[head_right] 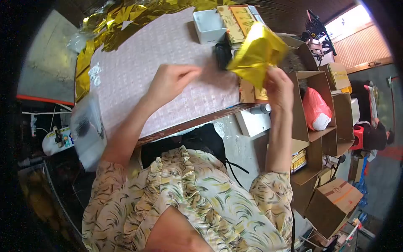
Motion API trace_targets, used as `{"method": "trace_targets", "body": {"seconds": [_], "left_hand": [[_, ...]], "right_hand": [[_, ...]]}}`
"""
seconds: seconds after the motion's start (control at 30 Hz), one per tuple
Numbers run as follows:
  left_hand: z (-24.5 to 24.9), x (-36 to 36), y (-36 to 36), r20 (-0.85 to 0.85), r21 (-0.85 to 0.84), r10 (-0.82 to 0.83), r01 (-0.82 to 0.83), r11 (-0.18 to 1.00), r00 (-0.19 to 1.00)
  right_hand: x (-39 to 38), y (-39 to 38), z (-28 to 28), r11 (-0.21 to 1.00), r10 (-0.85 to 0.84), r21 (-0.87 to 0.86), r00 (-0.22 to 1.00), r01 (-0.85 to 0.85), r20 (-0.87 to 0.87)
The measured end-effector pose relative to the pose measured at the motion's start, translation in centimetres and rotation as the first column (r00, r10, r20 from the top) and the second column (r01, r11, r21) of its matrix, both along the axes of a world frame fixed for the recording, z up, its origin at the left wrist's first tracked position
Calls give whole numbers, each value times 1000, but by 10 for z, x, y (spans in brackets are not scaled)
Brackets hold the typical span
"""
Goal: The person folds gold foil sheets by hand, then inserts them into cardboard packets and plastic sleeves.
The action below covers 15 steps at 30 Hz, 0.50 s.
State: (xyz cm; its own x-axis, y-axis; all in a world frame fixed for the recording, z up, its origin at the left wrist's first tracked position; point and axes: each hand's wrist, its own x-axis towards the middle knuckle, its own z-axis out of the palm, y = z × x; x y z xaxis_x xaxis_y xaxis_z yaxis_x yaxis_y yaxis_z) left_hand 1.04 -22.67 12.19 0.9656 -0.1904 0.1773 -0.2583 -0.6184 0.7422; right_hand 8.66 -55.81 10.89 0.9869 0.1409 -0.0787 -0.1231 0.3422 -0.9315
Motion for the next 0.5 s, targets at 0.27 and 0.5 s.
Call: {"method": "trace_targets", "body": {"seconds": [0.27,0.5], "left_hand": [[-28,152,-96,598,394,-34,-257,882,801],[-42,170,-110,568,540,-54,-323,778,821]], "right_hand": [[-21,-119,-6,949,-207,258,976,182,74],[-26,-142,-33,962,-185,220,980,164,77]]}}
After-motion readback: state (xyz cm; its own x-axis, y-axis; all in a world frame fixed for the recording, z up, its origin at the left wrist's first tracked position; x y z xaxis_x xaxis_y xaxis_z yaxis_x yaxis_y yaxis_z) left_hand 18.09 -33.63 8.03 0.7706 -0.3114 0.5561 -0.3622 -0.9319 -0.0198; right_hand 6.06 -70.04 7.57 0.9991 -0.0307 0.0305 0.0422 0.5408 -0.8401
